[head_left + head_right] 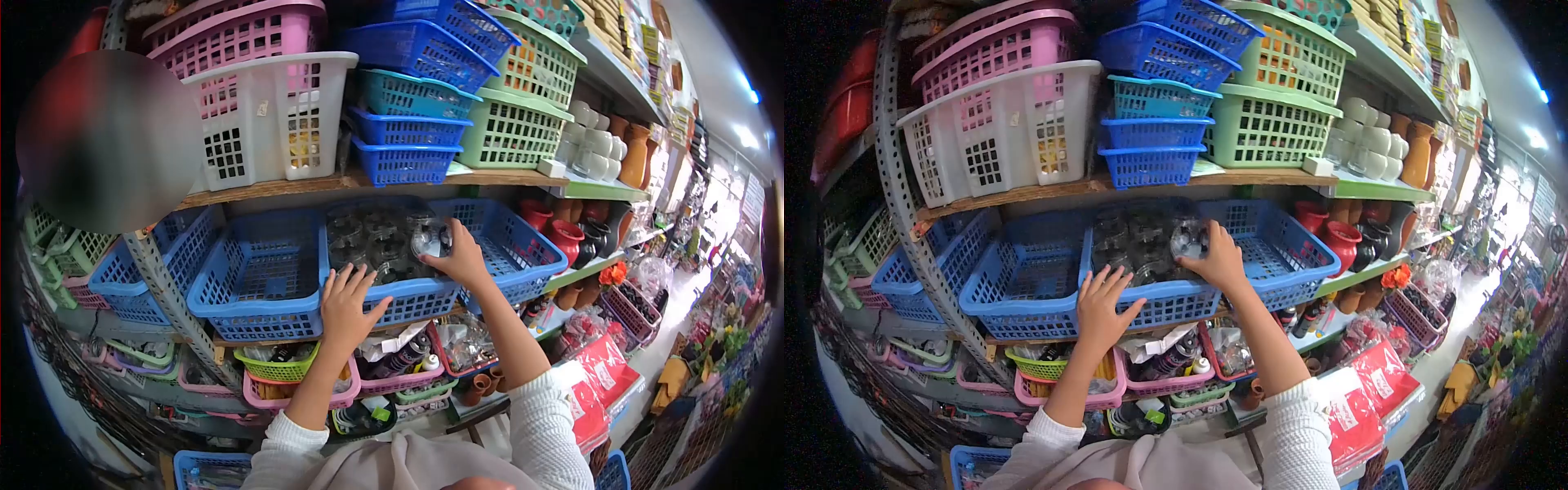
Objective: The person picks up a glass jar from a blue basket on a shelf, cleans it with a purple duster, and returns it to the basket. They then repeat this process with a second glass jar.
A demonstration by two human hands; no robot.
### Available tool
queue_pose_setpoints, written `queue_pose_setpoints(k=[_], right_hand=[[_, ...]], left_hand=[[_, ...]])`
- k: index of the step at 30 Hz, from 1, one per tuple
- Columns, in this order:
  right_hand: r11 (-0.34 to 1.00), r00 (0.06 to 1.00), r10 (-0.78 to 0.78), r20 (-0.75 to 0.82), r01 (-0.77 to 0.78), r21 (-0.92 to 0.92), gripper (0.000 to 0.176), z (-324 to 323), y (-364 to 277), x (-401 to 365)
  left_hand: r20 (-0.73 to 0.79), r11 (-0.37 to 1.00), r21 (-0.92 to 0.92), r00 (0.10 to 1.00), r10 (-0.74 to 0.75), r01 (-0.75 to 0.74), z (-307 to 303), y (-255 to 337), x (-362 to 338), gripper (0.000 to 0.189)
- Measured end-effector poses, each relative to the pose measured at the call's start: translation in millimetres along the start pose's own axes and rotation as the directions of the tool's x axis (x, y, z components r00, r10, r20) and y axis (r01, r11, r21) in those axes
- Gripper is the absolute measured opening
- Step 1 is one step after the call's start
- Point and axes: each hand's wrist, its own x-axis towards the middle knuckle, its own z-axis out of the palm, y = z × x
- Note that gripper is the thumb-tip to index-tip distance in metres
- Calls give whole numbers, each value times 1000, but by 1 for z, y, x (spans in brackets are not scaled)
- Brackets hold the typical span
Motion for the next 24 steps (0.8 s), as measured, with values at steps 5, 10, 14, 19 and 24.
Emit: queue_pose_setpoints(k=[5,10,14,19,24], right_hand=[[983,944,141,299,-98,-155,98,38,28,47],[961,913,174,369,-77,-264,95,50,31,59],[933,873,226,431,-67,-353,95,51,24,61],[943,874,218,435,-74,-324,93,53,26,61],[963,923,169,345,-81,-256,86,43,25,50]], left_hand=[[-30,1000,-7,999,26,-27,2,-2,0,44],[-48,1000,-6,999,6,-6,3,2,1,42],[-44,1000,-8,999,-7,6,3,2,2,40],[-56,999,-30,998,-14,12,2,4,2,40],[-58,1000,-28,998,-10,8,1,3,2,39]])
